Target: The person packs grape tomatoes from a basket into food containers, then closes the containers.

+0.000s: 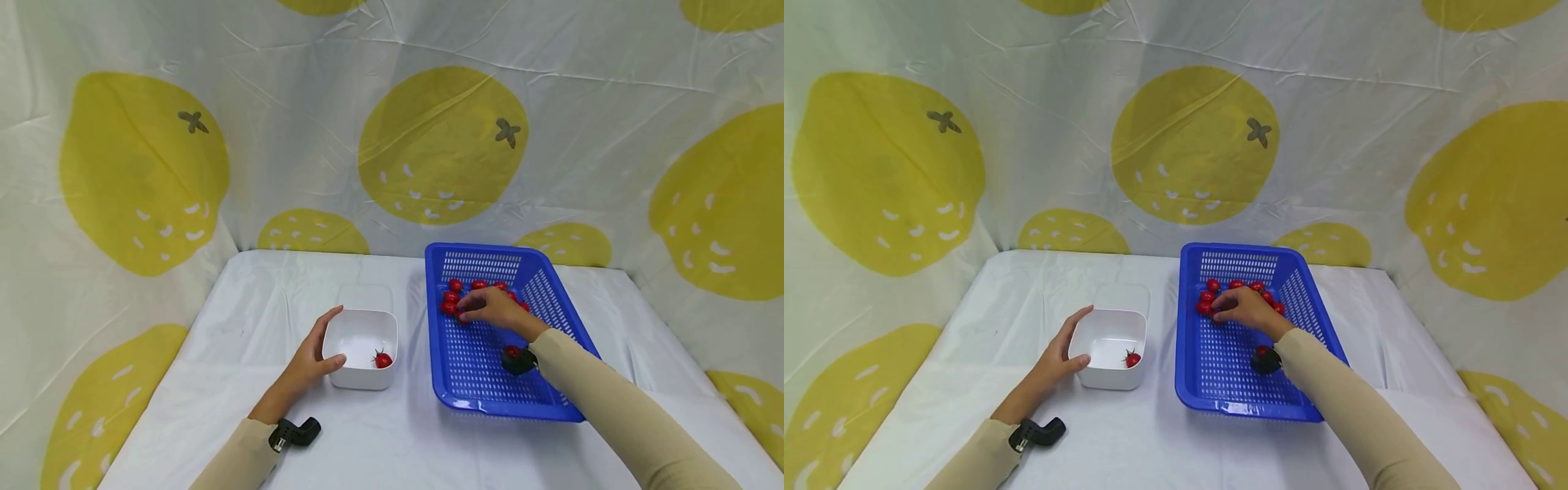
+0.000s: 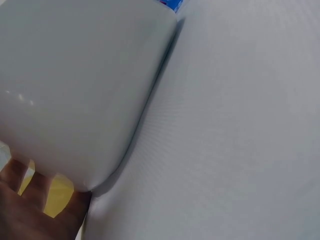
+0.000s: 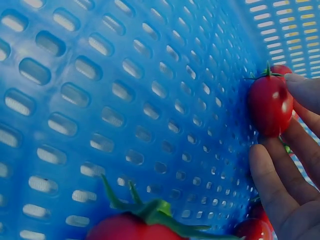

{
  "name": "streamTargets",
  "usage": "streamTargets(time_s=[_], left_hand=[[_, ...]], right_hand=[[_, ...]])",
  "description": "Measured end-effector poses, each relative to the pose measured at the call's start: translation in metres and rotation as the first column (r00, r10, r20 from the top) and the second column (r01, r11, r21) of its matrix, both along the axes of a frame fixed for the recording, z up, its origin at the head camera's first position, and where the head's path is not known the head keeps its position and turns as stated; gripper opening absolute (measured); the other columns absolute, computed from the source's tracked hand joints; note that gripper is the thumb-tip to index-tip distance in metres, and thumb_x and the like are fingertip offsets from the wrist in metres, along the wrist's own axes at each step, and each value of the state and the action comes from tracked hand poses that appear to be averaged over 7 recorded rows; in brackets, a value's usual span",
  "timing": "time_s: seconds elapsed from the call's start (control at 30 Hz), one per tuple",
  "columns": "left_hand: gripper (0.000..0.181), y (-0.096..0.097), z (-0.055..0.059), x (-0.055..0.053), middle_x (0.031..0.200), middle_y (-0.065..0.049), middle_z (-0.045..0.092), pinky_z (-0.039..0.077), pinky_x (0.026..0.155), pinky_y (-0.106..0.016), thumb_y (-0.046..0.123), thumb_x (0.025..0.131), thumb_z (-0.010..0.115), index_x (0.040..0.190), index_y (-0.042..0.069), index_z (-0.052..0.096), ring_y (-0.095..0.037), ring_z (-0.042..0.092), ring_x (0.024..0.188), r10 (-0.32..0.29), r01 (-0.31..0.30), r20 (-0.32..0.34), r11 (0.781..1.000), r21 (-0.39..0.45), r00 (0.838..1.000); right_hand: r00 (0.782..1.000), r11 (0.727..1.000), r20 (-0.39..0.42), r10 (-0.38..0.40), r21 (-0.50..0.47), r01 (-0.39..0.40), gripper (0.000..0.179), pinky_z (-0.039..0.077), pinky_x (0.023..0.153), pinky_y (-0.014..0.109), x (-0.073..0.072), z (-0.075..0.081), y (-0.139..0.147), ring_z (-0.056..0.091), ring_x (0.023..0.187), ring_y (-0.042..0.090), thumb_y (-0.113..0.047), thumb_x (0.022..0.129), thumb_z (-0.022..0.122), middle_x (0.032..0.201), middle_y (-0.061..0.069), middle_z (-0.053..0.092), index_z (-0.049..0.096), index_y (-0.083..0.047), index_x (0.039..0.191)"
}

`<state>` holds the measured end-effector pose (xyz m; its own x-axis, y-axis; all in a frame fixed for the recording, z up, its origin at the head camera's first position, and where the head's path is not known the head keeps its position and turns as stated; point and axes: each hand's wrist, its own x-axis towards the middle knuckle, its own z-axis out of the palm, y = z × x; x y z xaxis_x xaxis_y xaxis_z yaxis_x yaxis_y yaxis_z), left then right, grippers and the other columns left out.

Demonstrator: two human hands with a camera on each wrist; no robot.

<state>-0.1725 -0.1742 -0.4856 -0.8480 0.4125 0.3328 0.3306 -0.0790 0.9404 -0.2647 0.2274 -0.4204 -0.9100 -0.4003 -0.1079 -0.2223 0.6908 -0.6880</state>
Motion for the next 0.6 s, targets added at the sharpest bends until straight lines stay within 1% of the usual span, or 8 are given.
streamTargets(time_s=[0.13,0.27,0.43,0.6], left_hand=[[0.083,0.0014,-0.0011,0.0017,0.148,-0.019,0.027,0.036,0.105,-0.041,0.008,0.085,0.066,0.153,0.019,0.022,-0.038,0.031,0.130,-0.008,0.008,0.018,1.000,0.013,1.000],[0.082,0.0007,-0.0012,0.0018,0.149,-0.019,0.027,0.035,0.105,-0.042,0.008,0.085,0.066,0.153,0.020,0.022,-0.038,0.031,0.130,-0.009,0.009,0.014,1.000,0.007,1.000],[0.082,0.0006,-0.0005,0.0010,0.149,-0.018,0.027,0.033,0.107,-0.039,0.010,0.085,0.067,0.153,0.021,0.022,-0.036,0.031,0.131,0.006,-0.006,0.009,1.000,-0.004,1.000],[0.083,0.0008,0.0004,0.0006,0.148,-0.018,0.028,0.036,0.105,-0.039,0.010,0.085,0.067,0.153,0.020,0.021,-0.037,0.032,0.130,-0.002,0.002,0.006,1.000,0.004,1.000]], right_hand=[[1.000,1.000,0.020,-0.004,0.012,0.004,0.031,0.045,0.097,0.051,0.0015,-0.0017,0.0016,0.060,0.107,0.031,-0.018,0.086,0.073,0.111,0.010,0.068,0.070,-0.007,0.115],[1.000,1.000,0.018,0.005,0.028,-0.006,0.031,0.046,0.096,0.051,0.0009,-0.0024,0.0017,0.061,0.107,0.031,-0.018,0.086,0.073,0.111,0.010,0.068,0.069,-0.007,0.115],[1.000,1.000,0.010,0.018,0.024,-0.019,0.031,0.047,0.095,0.050,0.0013,-0.0024,0.0020,0.062,0.106,0.030,-0.017,0.087,0.072,0.111,0.010,0.068,0.068,-0.006,0.116],[0.999,0.999,0.009,0.035,0.027,-0.035,0.030,0.047,0.095,0.049,0.0014,-0.0014,0.0022,0.062,0.105,0.030,-0.017,0.087,0.073,0.111,0.011,0.068,0.069,-0.006,0.115]])
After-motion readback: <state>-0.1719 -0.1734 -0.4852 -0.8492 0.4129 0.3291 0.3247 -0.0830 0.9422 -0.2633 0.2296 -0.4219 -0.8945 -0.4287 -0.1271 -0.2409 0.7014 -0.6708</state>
